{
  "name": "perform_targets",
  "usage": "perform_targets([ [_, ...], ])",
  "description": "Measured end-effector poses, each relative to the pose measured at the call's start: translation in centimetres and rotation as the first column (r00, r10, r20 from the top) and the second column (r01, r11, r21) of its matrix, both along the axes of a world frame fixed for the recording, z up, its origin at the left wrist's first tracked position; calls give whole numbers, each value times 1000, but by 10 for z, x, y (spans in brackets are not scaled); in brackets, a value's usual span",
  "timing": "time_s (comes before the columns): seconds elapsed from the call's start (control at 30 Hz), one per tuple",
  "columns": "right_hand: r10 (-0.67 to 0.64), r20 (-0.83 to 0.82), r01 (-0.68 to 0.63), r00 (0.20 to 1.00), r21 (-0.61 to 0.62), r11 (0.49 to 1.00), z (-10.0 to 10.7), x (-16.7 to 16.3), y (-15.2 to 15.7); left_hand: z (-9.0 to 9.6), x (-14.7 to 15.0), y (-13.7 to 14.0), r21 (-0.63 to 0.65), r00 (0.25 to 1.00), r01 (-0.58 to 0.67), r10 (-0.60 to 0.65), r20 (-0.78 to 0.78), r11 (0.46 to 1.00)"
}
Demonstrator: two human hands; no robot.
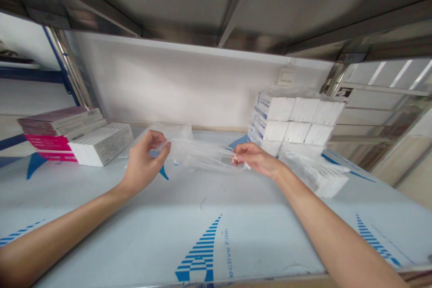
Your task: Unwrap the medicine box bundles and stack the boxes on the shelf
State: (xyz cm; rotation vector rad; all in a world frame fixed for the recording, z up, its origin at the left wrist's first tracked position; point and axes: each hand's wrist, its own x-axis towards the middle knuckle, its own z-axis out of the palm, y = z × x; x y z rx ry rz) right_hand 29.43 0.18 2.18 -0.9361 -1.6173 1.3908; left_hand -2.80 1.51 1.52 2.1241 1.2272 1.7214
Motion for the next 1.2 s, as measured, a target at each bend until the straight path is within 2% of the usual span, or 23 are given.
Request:
perform_targets([
  [0.1, -81, -187, 83, 979, 3, 997, 3, 1, -2, 1, -1, 0, -3, 1000, 23, -23, 12, 1000],
  [0.17, -90, -240, 96, 967, 14, 995, 5, -1, -4, 0, -2, 2, 4, 999, 40, -40, -22, 999],
  [0.33, -157, -274, 181, 949, 63, 982, 11, -6, -9, -6, -7, 9, 106, 981, 14, 7, -194, 994],
  [0.47, -197, -266, 215, 943, 38, 976, 16, -4, -12, -3, -8, 9, 99, 972, -74, 94, -214, 992],
  [0.57, -91, -196, 80, 976, -64, 995, 16, 2, -15, 3, -8, 8, -13, 994, -63, 62, -91, 998],
  [0.67, 123, -50, -131, 991, -179, 975, 13, 7, -15, 7, -10, 9, -179, 988, 77, -51, 143, 981],
  [0.73, 142, -23, -144, 990, -176, 974, 11, 6, -13, 7, -11, 12, -188, 969, 161, -119, 219, 969],
  [0.77, 79, -57, -87, 995, -138, 987, 10, 5, -10, 7, -10, 13, -183, 959, 204, -159, 234, 962],
  [0.83, -113, -183, 107, 977, -41, 993, 10, 2, -5, 8, -9, 13, -211, 917, 335, -266, 297, 918],
  [0.87, -203, -236, 209, 950, 1, 978, 10, 1, -2, 10, -8, 12, -243, 874, 422, -321, 365, 873],
  [0.97, -370, -222, 395, 902, 80, 915, 8, -3, 7, 17, -5, 3, -298, 684, 675, -423, 594, 675],
  [1.03, -388, -126, 399, 913, 75, 914, 4, -7, 10, 22, -5, -3, -283, 580, 780, -474, 662, 558],
  [1.1, -327, -11, 327, 945, 24, 945, -2, -14, 9, 25, -5, -9, -285, 557, 804, -496, 666, 522],
  [1.2, -200, 82, 204, 976, -39, 978, -7, -31, 0, 24, -5, -12, -341, 621, 760, -463, 633, 553],
])
